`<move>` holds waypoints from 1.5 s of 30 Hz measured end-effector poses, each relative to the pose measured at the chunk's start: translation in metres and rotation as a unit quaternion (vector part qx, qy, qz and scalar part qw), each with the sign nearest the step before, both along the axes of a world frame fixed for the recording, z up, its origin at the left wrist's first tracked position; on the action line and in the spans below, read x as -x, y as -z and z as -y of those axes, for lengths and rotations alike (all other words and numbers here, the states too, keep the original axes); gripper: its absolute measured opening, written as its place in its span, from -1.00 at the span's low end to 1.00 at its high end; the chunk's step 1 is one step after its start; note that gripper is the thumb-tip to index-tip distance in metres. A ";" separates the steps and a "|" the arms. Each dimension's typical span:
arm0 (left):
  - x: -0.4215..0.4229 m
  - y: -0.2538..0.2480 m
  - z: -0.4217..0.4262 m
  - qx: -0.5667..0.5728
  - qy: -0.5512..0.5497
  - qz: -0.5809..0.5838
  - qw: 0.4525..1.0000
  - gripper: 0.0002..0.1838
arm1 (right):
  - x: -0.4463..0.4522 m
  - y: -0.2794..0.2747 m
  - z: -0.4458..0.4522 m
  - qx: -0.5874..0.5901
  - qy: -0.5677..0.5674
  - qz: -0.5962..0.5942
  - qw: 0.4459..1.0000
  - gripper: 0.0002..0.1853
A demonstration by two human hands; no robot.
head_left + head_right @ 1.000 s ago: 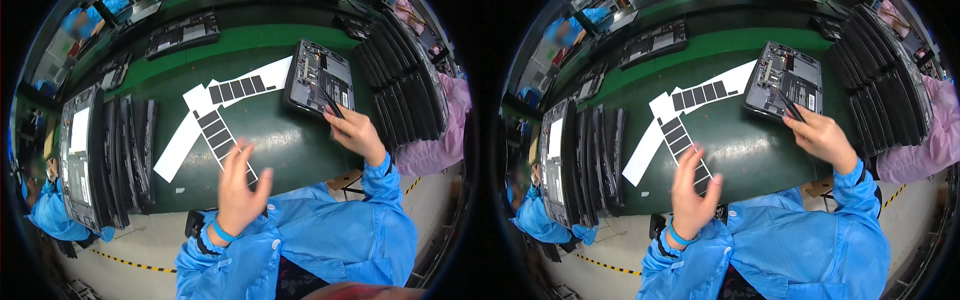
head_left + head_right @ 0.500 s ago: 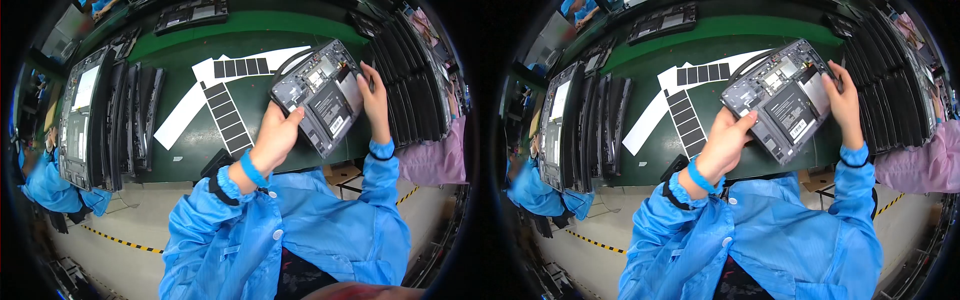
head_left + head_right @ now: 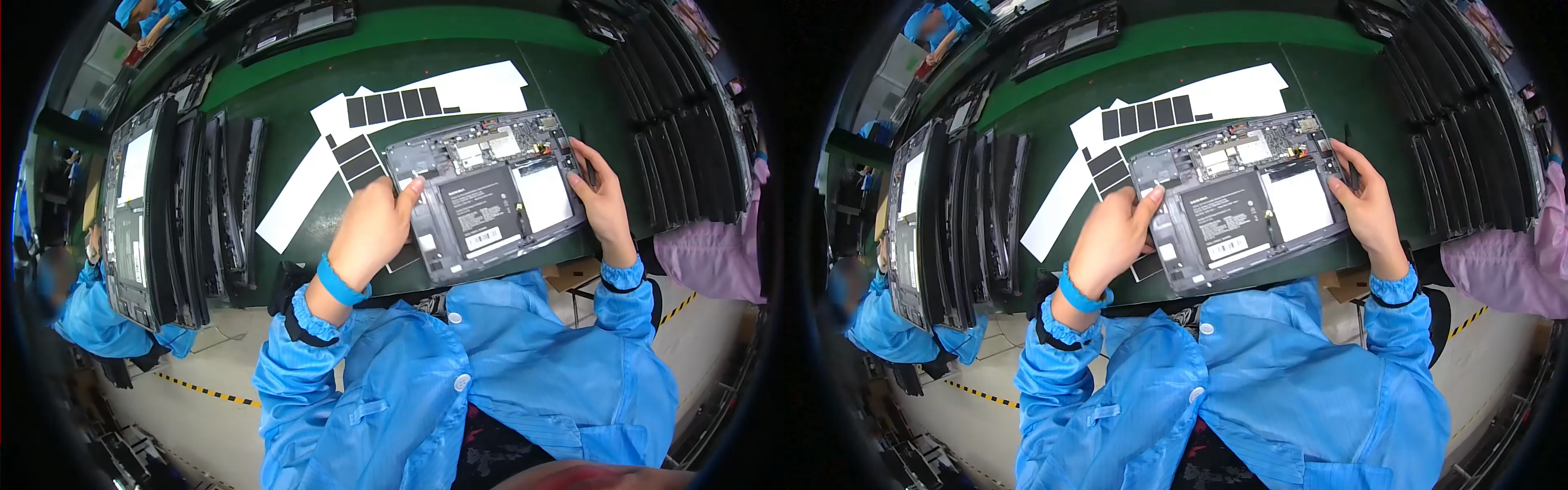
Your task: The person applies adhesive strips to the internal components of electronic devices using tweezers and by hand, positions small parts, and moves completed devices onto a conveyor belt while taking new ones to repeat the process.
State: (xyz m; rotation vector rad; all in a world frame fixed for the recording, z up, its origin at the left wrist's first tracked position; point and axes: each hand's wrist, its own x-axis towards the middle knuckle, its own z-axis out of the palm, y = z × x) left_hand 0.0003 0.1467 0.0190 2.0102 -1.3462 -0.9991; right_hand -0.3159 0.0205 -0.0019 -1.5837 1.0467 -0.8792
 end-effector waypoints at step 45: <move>-0.025 0.024 0.103 0.183 0.194 0.268 0.926 -0.32 | -0.126 -0.019 0.097 0.056 -0.106 -0.011 0.993 -0.72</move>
